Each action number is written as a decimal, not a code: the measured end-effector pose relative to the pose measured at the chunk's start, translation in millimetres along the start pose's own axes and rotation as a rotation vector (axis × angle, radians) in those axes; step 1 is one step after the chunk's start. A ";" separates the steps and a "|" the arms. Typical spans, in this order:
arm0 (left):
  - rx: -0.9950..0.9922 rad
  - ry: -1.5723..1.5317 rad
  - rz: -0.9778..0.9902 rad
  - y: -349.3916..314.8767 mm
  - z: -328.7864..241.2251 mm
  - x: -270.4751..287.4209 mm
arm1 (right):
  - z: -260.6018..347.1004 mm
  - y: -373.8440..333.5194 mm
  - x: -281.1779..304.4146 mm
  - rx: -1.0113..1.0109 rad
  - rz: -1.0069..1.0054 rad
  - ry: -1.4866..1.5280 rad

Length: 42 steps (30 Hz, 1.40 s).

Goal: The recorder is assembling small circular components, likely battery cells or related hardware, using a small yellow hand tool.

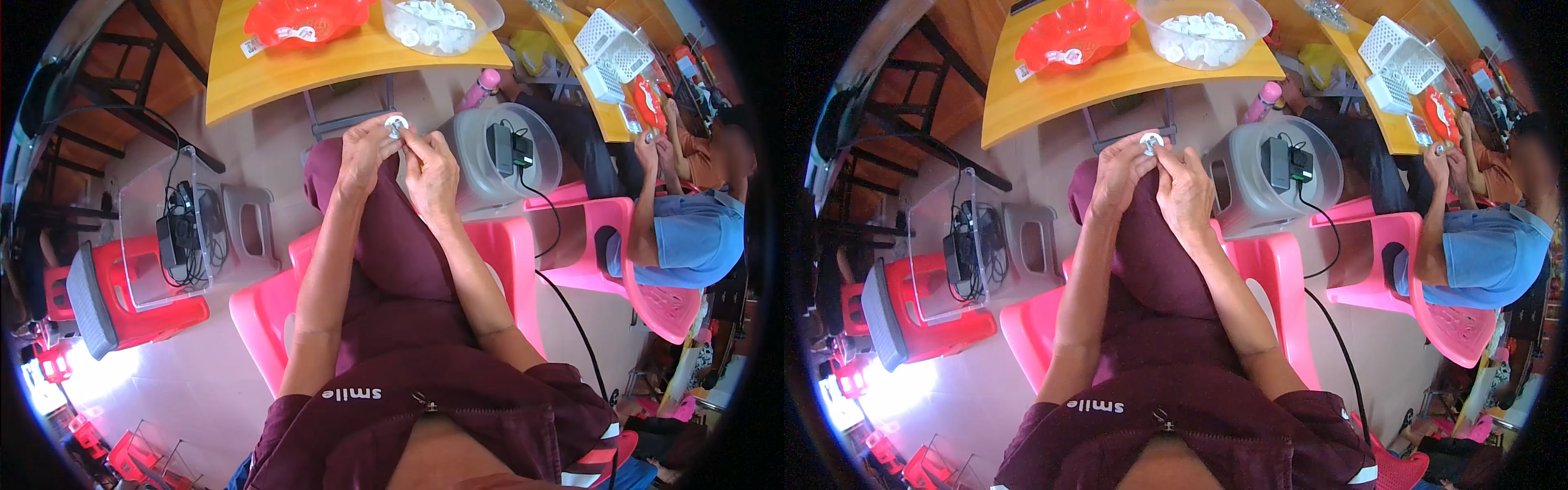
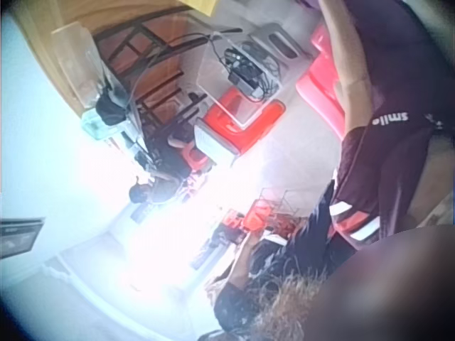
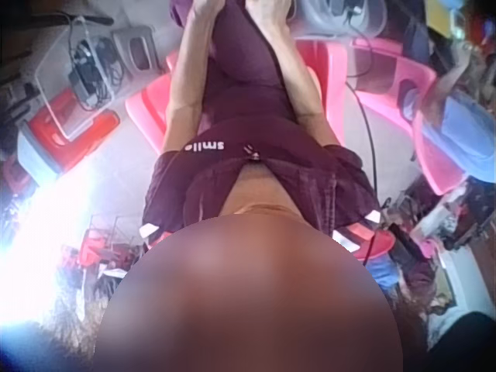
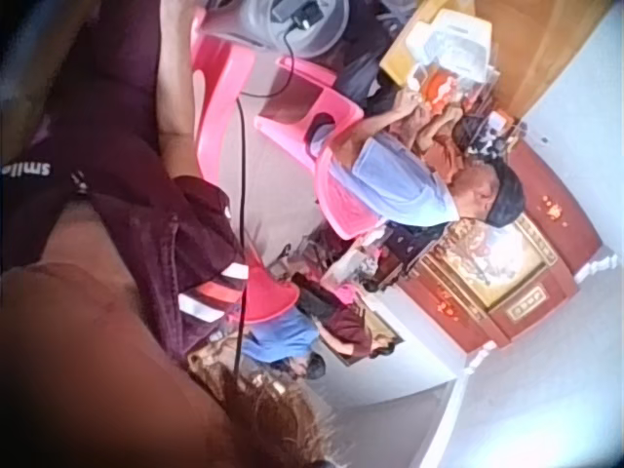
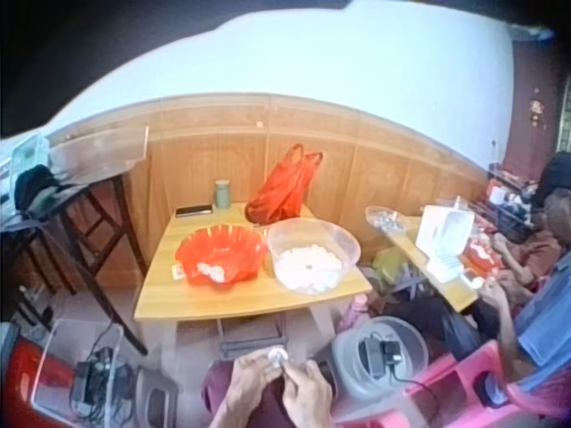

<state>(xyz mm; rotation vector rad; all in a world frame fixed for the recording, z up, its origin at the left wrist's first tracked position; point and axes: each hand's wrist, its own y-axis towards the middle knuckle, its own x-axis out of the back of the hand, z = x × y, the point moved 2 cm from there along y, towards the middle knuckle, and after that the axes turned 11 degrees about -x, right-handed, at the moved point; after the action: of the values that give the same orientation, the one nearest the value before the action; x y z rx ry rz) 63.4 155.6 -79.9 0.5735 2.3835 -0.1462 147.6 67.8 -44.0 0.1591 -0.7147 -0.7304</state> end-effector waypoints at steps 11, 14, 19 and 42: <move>-0.116 -0.048 -0.090 -2.4 10.5 -3.3 | -2.6 -5.9 -18.2 -0.022 -0.089 0.013; -0.152 -0.045 -0.123 1.0 15.9 -1.1 | -5.8 -6.1 -22.5 -0.048 -0.082 0.055; -0.203 -0.050 -0.229 -0.6 17.3 -7.0 | -9.3 -3.5 -24.9 -0.057 -0.054 0.104; -0.086 -0.142 -0.124 -5.5 13.5 -5.6 | -8.2 -4.6 -4.8 -0.114 -0.070 0.060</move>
<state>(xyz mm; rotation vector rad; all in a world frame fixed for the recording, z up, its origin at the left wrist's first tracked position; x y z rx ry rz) 72.8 145.2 -86.9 0.3634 2.2741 -0.1334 147.8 66.7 -54.5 0.1015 -0.6113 -0.8276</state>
